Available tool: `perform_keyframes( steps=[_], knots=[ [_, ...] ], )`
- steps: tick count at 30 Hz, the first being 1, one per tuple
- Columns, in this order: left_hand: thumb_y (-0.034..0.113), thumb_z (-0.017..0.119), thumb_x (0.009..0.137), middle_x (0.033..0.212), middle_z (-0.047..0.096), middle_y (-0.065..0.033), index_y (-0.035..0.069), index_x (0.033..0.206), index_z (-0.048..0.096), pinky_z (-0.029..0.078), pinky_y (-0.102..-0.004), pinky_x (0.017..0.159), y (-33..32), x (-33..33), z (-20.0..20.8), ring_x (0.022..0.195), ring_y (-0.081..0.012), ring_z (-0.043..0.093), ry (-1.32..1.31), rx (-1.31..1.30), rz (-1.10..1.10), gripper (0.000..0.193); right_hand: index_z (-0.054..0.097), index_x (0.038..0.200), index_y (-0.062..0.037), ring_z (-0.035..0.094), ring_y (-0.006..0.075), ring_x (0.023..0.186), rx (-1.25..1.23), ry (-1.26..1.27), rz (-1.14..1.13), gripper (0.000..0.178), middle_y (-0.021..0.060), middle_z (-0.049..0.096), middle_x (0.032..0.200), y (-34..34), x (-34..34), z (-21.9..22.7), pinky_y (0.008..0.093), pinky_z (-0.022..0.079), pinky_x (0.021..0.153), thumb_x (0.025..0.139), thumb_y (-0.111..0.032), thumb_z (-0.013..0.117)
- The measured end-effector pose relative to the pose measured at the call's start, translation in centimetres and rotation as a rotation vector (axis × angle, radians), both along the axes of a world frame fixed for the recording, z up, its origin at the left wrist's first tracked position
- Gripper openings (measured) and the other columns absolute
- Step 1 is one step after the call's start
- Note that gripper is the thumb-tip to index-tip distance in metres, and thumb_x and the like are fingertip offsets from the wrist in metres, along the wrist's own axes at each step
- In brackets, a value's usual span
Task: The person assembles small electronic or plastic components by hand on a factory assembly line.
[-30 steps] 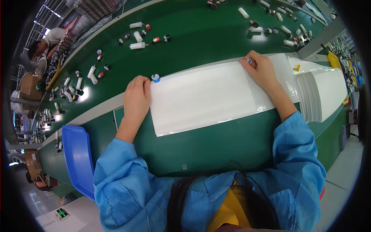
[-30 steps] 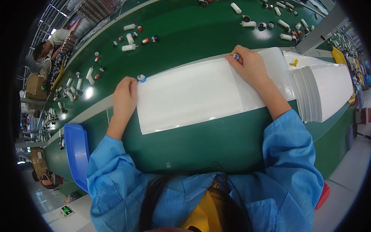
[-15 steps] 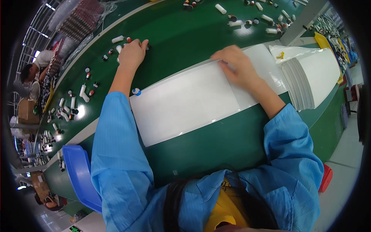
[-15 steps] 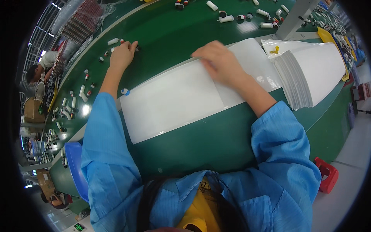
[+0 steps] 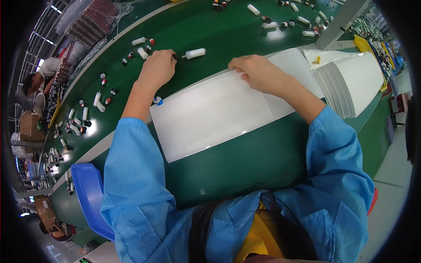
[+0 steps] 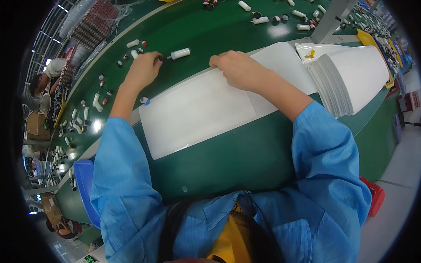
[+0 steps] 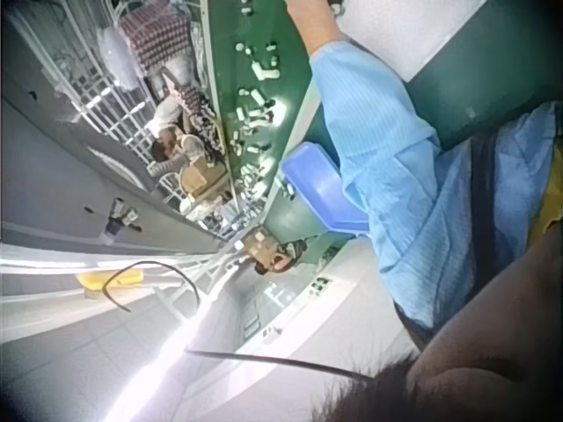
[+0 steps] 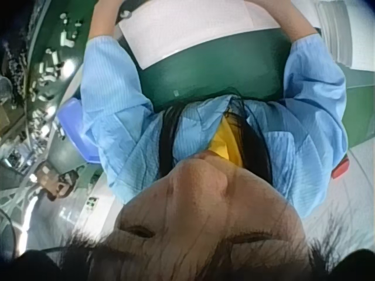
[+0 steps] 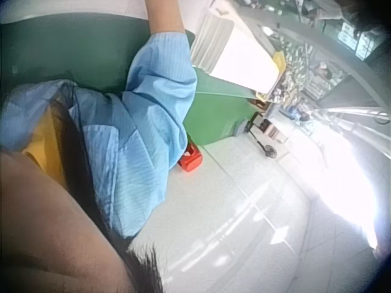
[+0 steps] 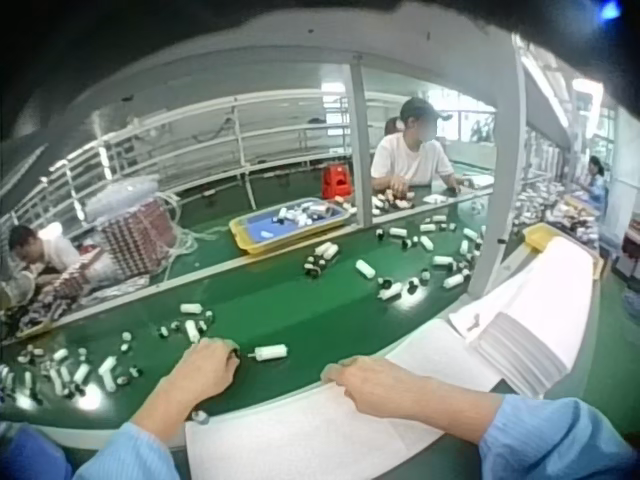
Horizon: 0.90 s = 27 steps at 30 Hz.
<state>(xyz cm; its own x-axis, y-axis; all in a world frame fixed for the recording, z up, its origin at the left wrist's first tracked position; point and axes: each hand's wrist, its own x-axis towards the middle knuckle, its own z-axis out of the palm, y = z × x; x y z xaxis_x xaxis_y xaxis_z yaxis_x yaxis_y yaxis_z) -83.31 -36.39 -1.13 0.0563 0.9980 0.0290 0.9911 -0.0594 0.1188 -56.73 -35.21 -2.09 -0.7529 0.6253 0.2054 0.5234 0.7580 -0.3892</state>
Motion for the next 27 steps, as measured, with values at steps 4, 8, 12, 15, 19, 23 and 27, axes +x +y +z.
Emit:
perform_keyframes(
  steps=[4,8,12,15,19,23,27],
  knots=[
    [0.012,0.051,0.085,0.087,0.062,-0.0113,-0.003,0.106,0.055,0.049,-0.0316,0.072,0.0,0.8,0.2,0.075,-0.02,0.06,-0.785,-0.179,0.157,0.026,0.056,0.095,-0.0019,0.057,0.0307,0.086,0.196,-0.243,0.038,0.027,0.0152,0.059,0.09,-0.4,0.2,-0.7,0.0385,0.047,0.073,0.069,0.005,0.056],
    [0.016,0.049,0.088,0.093,0.06,-0.0083,-0.002,0.105,0.055,0.047,-0.0272,0.073,-0.6,1.9,-0.8,0.08,-0.0154,0.057,-1.66,-0.454,0.104,0.025,0.054,0.098,-0.0021,0.056,0.0319,0.083,0.071,-0.269,0.095,0.033,0.0149,0.058,0.086,1.4,-0.3,1.0,0.0378,0.046,0.071,0.066,0.006,0.055],
    [0.02,0.048,0.09,0.09,0.056,-0.0056,0.0,0.112,0.05,0.043,-0.0283,0.079,-2.0,4.4,-1.2,0.083,-0.0121,0.052,-1.859,-0.423,-0.024,0.03,0.051,0.098,-0.0027,0.056,0.0312,0.082,-0.189,-0.355,0.085,0.035,0.0149,0.058,0.085,2.4,-1.4,1.9,0.0369,0.044,0.069,0.065,0.006,0.052],
    [0.021,0.047,0.091,0.086,0.052,-0.0024,0.002,0.117,0.046,0.043,-0.0287,0.081,-2.2,5.2,-1.8,0.079,-0.0103,0.049,-1.948,-0.426,-0.08,0.032,0.051,0.095,-0.002,0.056,0.0297,0.082,-0.137,-0.463,0.078,0.032,0.0128,0.058,0.084,1.6,-1.8,2.7,0.0365,0.045,0.07,0.064,0.006,0.055],
    [0.019,0.046,0.091,0.086,0.052,-0.0025,0.003,0.117,0.046,0.043,-0.0299,0.083,-2.3,6.2,-1.5,0.08,-0.0119,0.049,-1.963,-0.399,-0.086,0.03,0.051,0.091,-0.0004,0.059,0.0288,0.078,0.321,-0.187,0.15,0.024,0.0122,0.058,0.077,-0.6,0.1,-1.0,0.0358,0.049,0.066,0.068,0.002,0.056],
    [0.018,0.045,0.091,0.081,0.048,-0.0018,0.002,0.117,0.044,0.043,-0.0307,0.086,-2.8,6.8,-1.6,0.08,-0.0137,0.048,-1.933,-0.354,-0.049,0.031,0.051,0.088,-0.0004,0.059,0.028,0.077,0.463,-0.182,0.036,0.021,0.0132,0.056,0.076,-2.2,0.2,-1.6,0.0355,0.049,0.066,0.068,0.0,0.054],
    [0.018,0.044,0.092,0.076,0.043,-0.0009,0.002,0.117,0.043,0.043,-0.0303,0.083,-3.2,6.9,-1.7,0.077,-0.0135,0.045,-2.043,-0.368,-0.043,0.03,0.05,0.086,-0.0011,0.059,0.0278,0.077,0.314,-0.184,0.077,0.02,0.0124,0.055,0.073,0.5,-0.4,-0.6,0.0355,0.049,0.065,0.067,0.001,0.056]
  ],
)
